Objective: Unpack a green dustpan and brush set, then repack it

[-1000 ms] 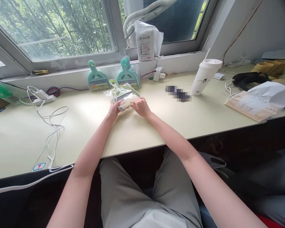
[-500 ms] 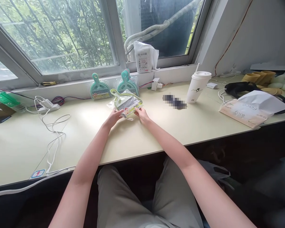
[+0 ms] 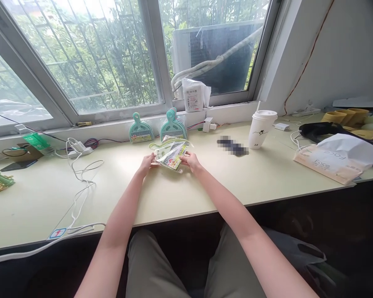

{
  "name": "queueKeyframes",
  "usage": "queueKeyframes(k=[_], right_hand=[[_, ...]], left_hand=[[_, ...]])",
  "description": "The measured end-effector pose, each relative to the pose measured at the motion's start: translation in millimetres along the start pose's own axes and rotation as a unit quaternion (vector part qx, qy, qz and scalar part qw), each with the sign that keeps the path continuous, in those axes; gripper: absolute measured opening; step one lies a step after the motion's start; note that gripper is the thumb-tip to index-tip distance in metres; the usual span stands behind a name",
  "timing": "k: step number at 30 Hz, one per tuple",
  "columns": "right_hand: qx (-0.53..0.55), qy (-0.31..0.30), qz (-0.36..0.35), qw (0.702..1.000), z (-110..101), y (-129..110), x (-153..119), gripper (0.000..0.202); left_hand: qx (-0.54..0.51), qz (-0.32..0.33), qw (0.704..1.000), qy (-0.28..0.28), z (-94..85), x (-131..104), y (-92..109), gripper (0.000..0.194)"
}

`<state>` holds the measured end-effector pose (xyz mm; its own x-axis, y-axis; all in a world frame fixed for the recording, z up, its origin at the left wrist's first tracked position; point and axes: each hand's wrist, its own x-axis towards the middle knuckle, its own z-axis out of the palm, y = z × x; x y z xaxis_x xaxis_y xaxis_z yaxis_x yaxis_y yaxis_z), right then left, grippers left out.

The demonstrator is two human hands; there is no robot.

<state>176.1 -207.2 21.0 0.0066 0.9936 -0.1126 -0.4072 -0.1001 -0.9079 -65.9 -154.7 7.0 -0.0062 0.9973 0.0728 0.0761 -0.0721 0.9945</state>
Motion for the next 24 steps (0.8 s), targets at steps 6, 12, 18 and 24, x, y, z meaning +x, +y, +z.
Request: queueKeyframes(k=[6,12,18,24], right_hand=[[-0.012,-0.03,-0.001,0.999,-2.4,-4.8,-0.8,0.026],[0.04,0.042,-0.037,0.998,-16.2,-12.4,0.9,0.023],[0.086,0.108,-0.025,0.99,-24.2,-9.3,7.7,0.018],[0.064,0.085,-0.031,0.994,-17.1,-3.8,2.2,0.021]], left_hand=[[0.017,0.0,0.999,0.049,-15.3,-3.4,9.5,0.038],[0.063,-0.055,0.948,0.309,-60.8,-7.4,16.2,0.042],[0.225,-0.043,0.887,0.401,-78.1,-24.6,21.2,0.048],[0.336,0.135,0.832,0.42,-48.4,-26.7,24.3,0.052]])
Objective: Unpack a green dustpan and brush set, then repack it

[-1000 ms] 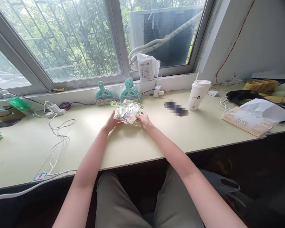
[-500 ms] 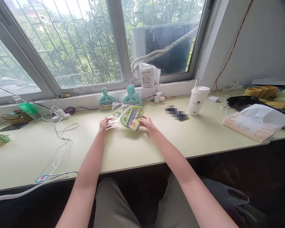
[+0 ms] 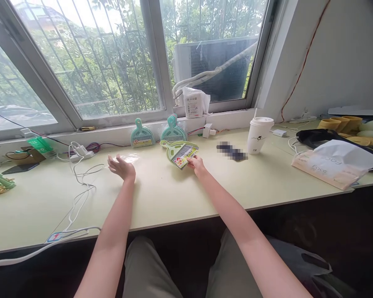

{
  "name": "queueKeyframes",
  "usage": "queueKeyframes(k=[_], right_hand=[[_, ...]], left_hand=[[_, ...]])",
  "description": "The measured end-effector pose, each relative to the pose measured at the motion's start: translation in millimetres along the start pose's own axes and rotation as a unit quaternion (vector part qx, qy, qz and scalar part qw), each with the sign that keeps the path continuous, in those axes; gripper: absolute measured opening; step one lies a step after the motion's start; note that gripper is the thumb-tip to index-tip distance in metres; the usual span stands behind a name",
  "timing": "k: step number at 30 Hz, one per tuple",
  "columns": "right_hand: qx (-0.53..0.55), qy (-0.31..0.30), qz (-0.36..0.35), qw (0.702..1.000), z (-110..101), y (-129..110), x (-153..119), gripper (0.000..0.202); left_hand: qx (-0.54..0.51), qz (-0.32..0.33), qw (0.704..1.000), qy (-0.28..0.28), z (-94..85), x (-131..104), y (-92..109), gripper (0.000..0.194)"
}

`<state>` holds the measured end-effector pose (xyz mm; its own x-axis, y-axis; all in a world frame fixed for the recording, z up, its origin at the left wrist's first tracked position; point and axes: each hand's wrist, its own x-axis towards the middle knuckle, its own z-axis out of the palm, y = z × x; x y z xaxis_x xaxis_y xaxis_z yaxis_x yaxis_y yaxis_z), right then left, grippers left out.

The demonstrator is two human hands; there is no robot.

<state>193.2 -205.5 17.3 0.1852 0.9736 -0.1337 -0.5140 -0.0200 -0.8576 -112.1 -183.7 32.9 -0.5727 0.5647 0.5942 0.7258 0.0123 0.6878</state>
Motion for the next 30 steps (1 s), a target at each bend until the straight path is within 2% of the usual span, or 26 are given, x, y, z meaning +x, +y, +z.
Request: queueKeyframes(k=[1,2,3,4,6,7,8,9,10,12,15,17,18,19,22,23,25,27,28,30], right_hand=[[-0.003,-0.004,0.0,1.0,1.6,0.6,-1.7,0.021],[-0.005,-0.009,-0.001,1.0,3.3,1.1,-3.3,0.021],[-0.006,-0.014,-0.005,1.0,5.0,1.6,-4.5,0.021],[-0.006,-0.021,-0.01,1.0,6.8,1.8,-5.4,0.021],[-0.007,-0.047,-0.021,0.999,9.4,1.7,-5.3,0.02],[-0.01,-0.063,-0.024,0.998,10.1,1.3,-4.4,0.02],[-0.019,-0.075,-0.022,0.997,10.2,0.6,-3.0,0.019],[-0.033,-0.086,-0.016,0.996,9.7,-0.1,-1.3,0.016],[-0.053,-0.093,-0.009,0.994,8.5,-0.9,0.6,0.013],[-0.111,-0.105,0.013,0.988,5.0,-2.3,3.9,0.008],[-0.244,-0.162,0.088,0.952,-2.0,-5.2,7.1,0.012],[-0.305,-0.194,0.132,0.923,-7.8,-9.9,8.9,0.019],[-0.309,-0.191,0.136,0.922,-11.4,-13.5,10.2,0.02],[-0.295,-0.167,0.124,0.933,-15.5,-17.7,11.8,0.021],[-0.189,-0.033,0.056,0.98,-29.5,-31.3,18.1,0.025],[-0.162,-0.009,0.047,0.986,-33.4,-34.5,19.9,0.03],[-0.167,-0.014,0.045,0.985,-36.5,-36.1,21.3,0.041],[-0.253,-0.042,0.008,0.966,-30.8,-29.9,18.0,0.047],[-0.314,-0.045,-0.042,0.947,-24.7,-24.2,14.5,0.047],[-0.434,-0.03,-0.188,0.881,-8.8,-10.6,4.6,0.038]], left_hand=[[-0.045,0.014,0.998,-0.044,2.9,-2.2,5.3,0.043],[-0.105,0.01,0.988,-0.115,6.4,-5.4,11.4,0.036],[-0.174,-0.01,0.962,-0.208,10.5,-10.1,18.1,0.036],[-0.245,-0.044,0.917,-0.31,15.4,-16.4,25.3,0.041],[-0.357,-0.099,0.77,-0.52,26.5,-33.2,39.8,0.056],[-0.385,-0.11,0.709,-0.581,32.3,-42.2,46.1,0.058],[-0.408,-0.11,0.671,-0.609,37.7,-50.3,51.3,0.058],[-0.427,-0.117,0.657,-0.61,42.4,-56.7,55.0,0.054],[-0.436,-0.128,0.659,-0.6,46.2,-60.8,57.1,0.048],[-0.423,-0.161,0.683,-0.574,50.9,-61.6,56.1,0.036],[-0.362,-0.199,0.717,-0.562,50.8,-50.7,45.1,0.024],[-0.343,-0.204,0.721,-0.567,47.4,-42.4,36.5,0.021],[-0.341,-0.202,0.718,-0.573,45.2,-39.4,33.2,0.021],[-0.342,-0.199,0.714,-0.577,42.8,-37.3,31.0,0.022],[-0.345,-0.19,0.715,-0.578,36.0,-35.8,31.2,0.025],[-0.342,-0.189,0.715,-0.58,34.1,-36.4,33.3,0.025],[-0.336,-0.183,0.708,-0.594,31.5,-38.7,39.1,0.027],[-0.327,-0.162,0.708,-0.605,30.7,-43.4,46.5,0.028],[-0.319,-0.144,0.719,-0.601,31.3,-47.0,50.7,0.029],[-0.298,-0.099,0.755,-0.575,34.1,-57.3,59.6,0.031]])
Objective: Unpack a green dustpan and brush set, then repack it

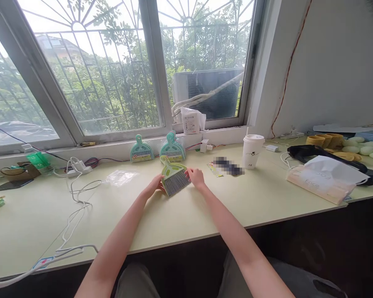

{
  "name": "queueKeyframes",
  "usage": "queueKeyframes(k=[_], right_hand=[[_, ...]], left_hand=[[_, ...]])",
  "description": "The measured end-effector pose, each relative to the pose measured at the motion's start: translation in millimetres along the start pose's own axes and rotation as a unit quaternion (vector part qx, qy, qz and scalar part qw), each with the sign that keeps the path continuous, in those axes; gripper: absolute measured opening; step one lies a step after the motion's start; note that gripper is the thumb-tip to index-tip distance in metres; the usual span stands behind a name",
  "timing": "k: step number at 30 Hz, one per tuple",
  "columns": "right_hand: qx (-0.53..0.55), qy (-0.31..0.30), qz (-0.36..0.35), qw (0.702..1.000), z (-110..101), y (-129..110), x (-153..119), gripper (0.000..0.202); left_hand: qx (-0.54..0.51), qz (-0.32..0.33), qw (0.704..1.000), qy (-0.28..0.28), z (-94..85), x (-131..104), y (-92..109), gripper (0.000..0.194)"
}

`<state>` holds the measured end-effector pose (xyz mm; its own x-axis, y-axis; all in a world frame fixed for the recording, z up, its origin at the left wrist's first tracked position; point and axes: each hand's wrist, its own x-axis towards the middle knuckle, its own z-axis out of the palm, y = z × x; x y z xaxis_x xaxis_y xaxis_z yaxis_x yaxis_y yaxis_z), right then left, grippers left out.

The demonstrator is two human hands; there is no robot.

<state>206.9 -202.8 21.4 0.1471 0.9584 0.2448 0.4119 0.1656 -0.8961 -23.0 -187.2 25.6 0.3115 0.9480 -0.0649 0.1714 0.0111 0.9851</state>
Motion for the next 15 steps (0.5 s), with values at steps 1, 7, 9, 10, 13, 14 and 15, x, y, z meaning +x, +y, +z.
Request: queueKeyframes(k=[1,7,9,10,13,14,15], right_hand=[[-0.071,0.028,-0.065,0.995,9.5,-4.4,-5.3,0.028],[-0.272,0.089,-0.158,0.945,25.5,-18.1,-19.0,0.026],[-0.27,0.092,-0.158,0.945,20.0,-17.9,-16.0,0.026],[-0.261,0.094,-0.155,0.948,17.7,-17.5,-14.0,0.025],[-0.22,0.096,-0.133,0.962,15.0,-16.8,-8.5,0.022],[-0.205,0.093,-0.13,0.966,15.3,-17.0,-7.1,0.022],[-0.19,0.088,-0.129,0.969,15.6,-17.5,-5.8,0.021]], left_hand=[[0.024,0.019,0.999,0.022,8.0,0.8,-0.3,0.032],[0.085,0.124,0.988,0.034,44.4,1.7,-1.9,0.046],[0.091,0.151,0.984,0.032,47.0,-1.2,1.4,0.057],[0.089,0.162,0.982,0.028,47.2,-2.9,3.5,0.062],[0.063,0.188,0.98,0.009,47.0,-6.7,9.3,0.068],[0.058,0.197,0.979,0.008,46.9,-6.8,10.3,0.069],[0.059,0.204,0.977,0.011,46.5,-6.1,10.7,0.07]])
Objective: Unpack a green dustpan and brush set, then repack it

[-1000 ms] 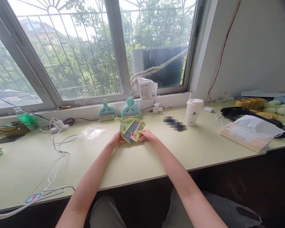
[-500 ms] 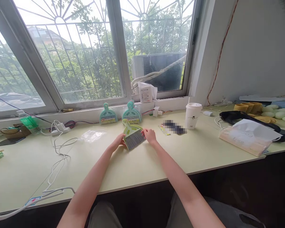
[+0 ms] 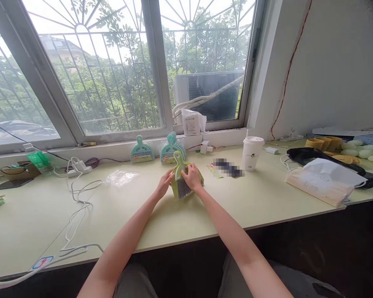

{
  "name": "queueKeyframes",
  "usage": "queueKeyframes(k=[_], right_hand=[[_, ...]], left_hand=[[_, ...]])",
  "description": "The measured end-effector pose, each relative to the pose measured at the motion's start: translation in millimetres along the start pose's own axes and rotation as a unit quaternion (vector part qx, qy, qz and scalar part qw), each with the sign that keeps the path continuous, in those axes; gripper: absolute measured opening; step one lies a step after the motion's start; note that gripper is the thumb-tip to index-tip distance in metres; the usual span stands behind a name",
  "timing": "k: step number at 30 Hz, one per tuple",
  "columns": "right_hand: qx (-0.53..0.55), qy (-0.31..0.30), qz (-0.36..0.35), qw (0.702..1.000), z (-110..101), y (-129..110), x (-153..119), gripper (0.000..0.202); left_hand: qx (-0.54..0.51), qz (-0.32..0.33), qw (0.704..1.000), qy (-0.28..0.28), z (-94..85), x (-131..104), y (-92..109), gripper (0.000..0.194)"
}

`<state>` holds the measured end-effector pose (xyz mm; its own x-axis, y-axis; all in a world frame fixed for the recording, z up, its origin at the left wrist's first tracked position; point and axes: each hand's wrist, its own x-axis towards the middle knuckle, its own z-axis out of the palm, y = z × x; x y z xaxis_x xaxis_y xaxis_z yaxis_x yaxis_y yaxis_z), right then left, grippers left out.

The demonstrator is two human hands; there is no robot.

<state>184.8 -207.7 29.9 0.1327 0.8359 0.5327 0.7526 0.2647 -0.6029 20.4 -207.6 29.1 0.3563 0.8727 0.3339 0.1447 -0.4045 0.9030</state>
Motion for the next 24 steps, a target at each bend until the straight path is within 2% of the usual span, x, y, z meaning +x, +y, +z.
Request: queueKeyframes(k=[2,4,6,8,11,13,15,17,21,24], right_hand=[[0.031,-0.008,0.002,0.999,-1.1,-1.3,2.7,0.02],[0.067,-0.017,0.017,0.997,-6.6,-2.3,6.4,0.021],[0.091,-0.018,0.038,0.995,-16.9,-1.4,10.9,0.027],[0.066,-0.012,0.045,0.997,-29.0,2.7,14.7,0.031],[-0.086,-0.041,0.054,0.994,-40.5,14.1,15.4,0.028],[-0.194,-0.106,0.072,0.973,-40.7,22.3,12.3,0.024],[-0.243,-0.177,0.082,0.95,-37.0,28.5,8.3,0.023],[-0.246,-0.211,0.079,0.943,-32.7,31.6,5.5,0.027],[-0.26,-0.18,0.058,0.947,-27.6,31.6,4.6,0.035],[-0.271,-0.199,0.067,0.939,-26.0,31.3,5.0,0.034]], left_hand=[[0.031,0.012,0.999,0.019,-4.1,2.9,-3.1,0.067],[0.093,0.014,0.993,0.072,-17.2,6.5,-10.0,0.057],[0.164,-0.008,0.973,0.161,-42.6,8.5,-19.1,0.047],[0.203,-0.074,0.951,0.221,-77.1,6.7,-28.7,0.043],[0.227,-0.159,0.94,0.199,-124.7,-3.2,-38.6,0.035],[0.278,-0.182,0.929,0.164,-141.0,-10.1,-40.5,0.027],[0.314,-0.197,0.918,0.14,-143.5,-13.1,-39.6,0.029],[0.326,-0.21,0.913,0.128,-137.5,-11.7,-38.0,0.039],[0.387,-0.188,0.89,0.153,-122.9,-5.2,-37.0,0.053],[0.442,-0.183,0.869,0.128,-116.5,-5.5,-36.9,0.043]])
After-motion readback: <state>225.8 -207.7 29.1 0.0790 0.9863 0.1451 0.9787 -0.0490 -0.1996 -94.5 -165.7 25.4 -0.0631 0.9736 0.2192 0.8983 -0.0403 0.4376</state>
